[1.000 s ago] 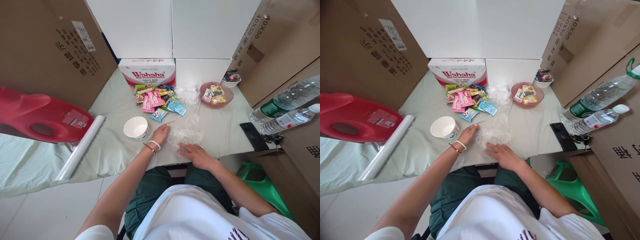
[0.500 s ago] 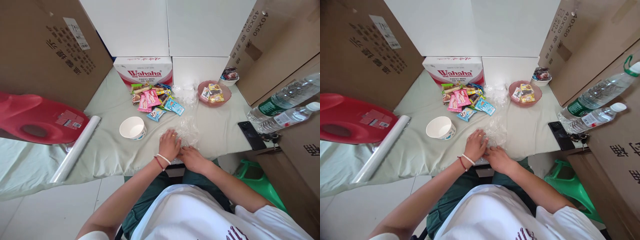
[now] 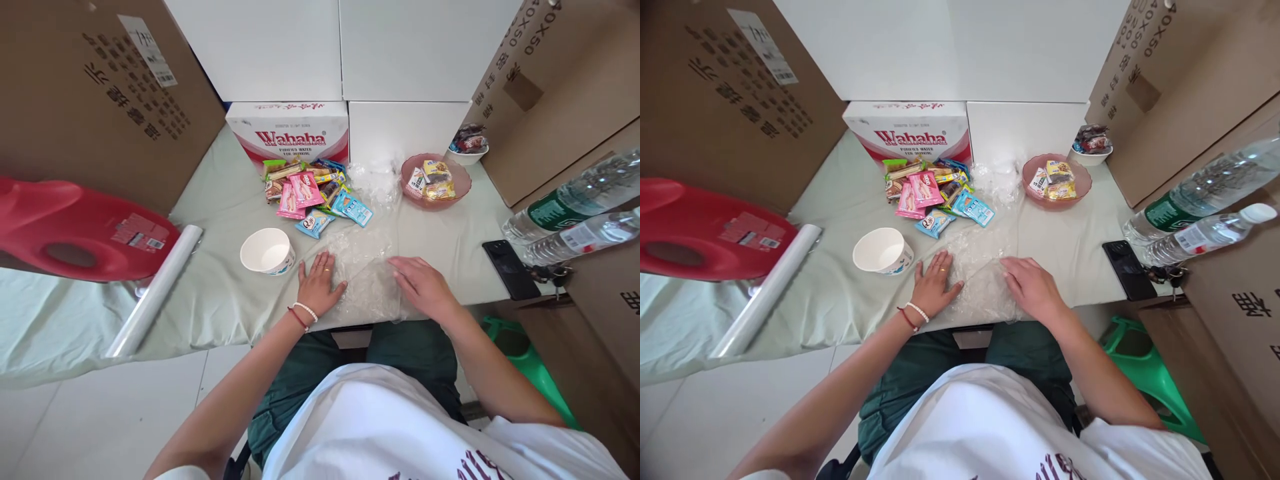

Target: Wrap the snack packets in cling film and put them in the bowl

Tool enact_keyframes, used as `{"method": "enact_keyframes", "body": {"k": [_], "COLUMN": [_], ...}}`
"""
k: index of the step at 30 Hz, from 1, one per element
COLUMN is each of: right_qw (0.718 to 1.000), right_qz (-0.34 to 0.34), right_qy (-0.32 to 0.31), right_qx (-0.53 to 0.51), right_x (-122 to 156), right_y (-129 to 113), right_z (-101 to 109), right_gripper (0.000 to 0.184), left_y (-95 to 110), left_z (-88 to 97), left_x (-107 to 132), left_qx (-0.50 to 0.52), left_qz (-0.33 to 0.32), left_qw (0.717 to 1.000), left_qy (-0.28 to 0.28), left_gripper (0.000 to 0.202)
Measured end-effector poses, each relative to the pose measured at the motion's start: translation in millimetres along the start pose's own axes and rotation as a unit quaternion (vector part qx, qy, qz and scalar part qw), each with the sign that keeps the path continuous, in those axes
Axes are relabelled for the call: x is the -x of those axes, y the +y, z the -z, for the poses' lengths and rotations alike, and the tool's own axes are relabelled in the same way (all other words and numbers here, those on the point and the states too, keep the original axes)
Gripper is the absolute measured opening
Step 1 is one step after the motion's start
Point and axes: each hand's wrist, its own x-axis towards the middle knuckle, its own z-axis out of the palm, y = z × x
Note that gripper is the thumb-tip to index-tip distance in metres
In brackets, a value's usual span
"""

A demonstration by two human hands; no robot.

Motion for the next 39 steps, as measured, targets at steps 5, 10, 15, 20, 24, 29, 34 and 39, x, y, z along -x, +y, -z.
{"method": "enact_keyframes", "body": {"k": [5,10,15,20,24,29,34,39], "right_qw": [0.989,0.987,0.994,0.987,0.976,0.98,0.988,0.988], "right_qz": [0.046,-0.013,-0.014,0.135,0.168,0.14,0.115,0.108], "right_qy": [-0.07,-0.039,0.011,-0.056,-0.125,-0.126,-0.102,-0.101], "right_qx": [0.124,0.155,0.109,0.059,0.063,0.061,0.008,-0.051], "right_x": [-35.2,-24.8,-25.2,-25.9,-13.1,2.6,5.4,3.7], "right_y": [3.0,20.0,8.5,-35.9,-54.8,-46.1,-36.9,-34.6], "right_z": [-54.5,-66.5,-41.4,-53.1,-83.3,-90.6,-85.7,-79.2], "right_gripper": [0.054,0.055,0.047,0.039,0.045,0.053,0.054,0.05], "left_y": [-7.3,-36.7,-35.7,10.0,34.8,10.4,-13.2,-17.0], "left_z": [0.6,-0.4,15.2,40.3,23.1,4.1,8.9,6.2], "left_x": [9.7,37.4,54.5,44.9,17.7,-6.9,-5.3,15.6], "left_qx": [-0.007,0.008,0.09,0.174,0.136,0.048,0.028,0.013], "left_qz": [0.018,0.054,0.044,-0.086,-0.107,-0.015,0.066,0.006], "left_qw": [0.999,0.995,0.965,0.946,0.979,0.996,0.993,0.991], "left_qy": [0.044,0.078,0.244,0.26,0.103,0.069,0.089,0.129], "left_gripper": [0.062,0.058,0.041,0.031,0.04,0.055,0.06,0.059]}}
